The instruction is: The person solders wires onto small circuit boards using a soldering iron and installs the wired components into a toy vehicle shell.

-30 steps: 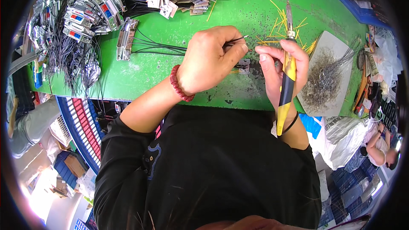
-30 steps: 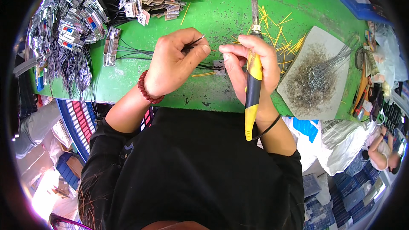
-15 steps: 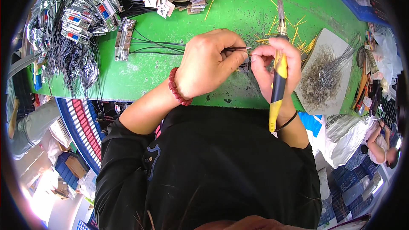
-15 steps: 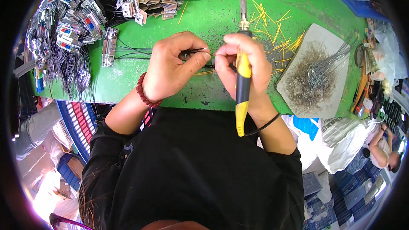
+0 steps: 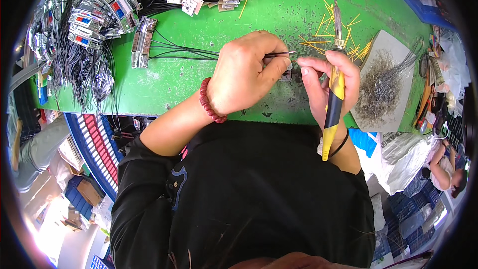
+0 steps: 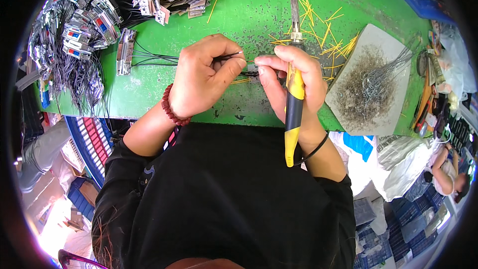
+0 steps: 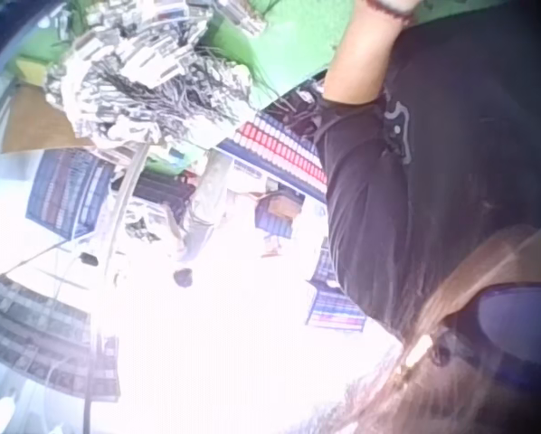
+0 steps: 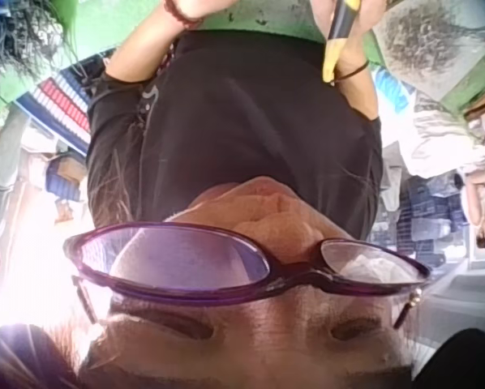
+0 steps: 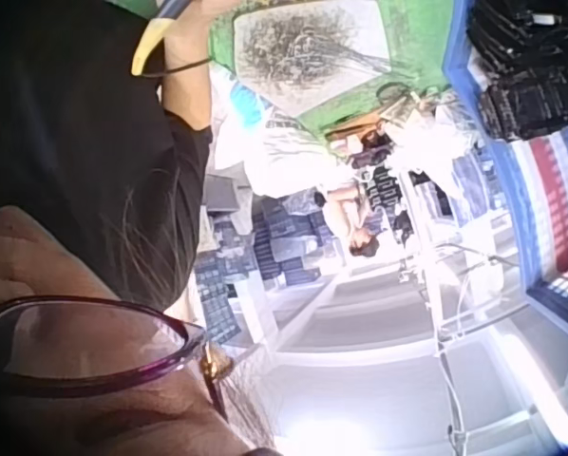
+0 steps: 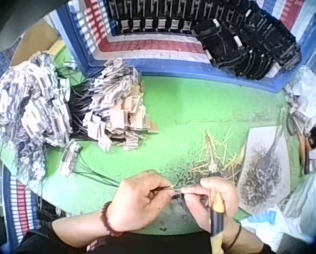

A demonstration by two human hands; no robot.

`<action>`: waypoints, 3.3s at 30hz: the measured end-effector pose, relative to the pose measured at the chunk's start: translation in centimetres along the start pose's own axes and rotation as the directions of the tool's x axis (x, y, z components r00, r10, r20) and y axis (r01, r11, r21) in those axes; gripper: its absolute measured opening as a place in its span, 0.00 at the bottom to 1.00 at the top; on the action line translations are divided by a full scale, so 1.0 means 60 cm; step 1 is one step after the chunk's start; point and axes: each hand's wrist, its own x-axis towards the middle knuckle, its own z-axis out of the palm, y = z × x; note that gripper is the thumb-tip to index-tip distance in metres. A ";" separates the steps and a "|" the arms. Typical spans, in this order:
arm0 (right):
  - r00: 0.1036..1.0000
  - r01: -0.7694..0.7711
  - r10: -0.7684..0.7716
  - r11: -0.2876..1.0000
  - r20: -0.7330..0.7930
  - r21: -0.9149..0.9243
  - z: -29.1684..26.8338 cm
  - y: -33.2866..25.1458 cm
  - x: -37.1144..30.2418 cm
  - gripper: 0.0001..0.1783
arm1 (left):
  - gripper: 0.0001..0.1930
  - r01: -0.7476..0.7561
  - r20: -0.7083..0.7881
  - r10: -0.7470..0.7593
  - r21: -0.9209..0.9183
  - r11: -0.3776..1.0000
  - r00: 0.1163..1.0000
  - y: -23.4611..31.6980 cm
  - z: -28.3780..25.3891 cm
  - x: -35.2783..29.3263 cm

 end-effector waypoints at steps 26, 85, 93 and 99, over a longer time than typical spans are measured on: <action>0.978 -0.191 0.160 0.946 0.133 0.262 -0.025 0.027 0.011 0.13 | 0.04 -0.102 0.014 0.102 0.008 0.995 0.995 -0.011 -0.003 -0.011; 0.573 -0.239 0.378 0.926 -0.727 0.293 -0.413 0.097 -0.206 0.03 | 0.06 -0.282 0.128 0.251 0.436 0.855 0.959 -0.043 0.069 -0.027; 0.570 -0.247 0.382 0.924 -0.727 0.292 -0.416 0.091 -0.212 0.03 | 0.06 -0.259 0.119 0.230 0.412 0.873 0.966 -0.040 0.069 -0.026; 0.556 -0.283 0.379 0.923 -0.740 0.260 -0.408 0.101 -0.213 0.03 | 0.05 -0.248 0.113 0.221 0.411 0.877 0.969 -0.044 0.057 -0.030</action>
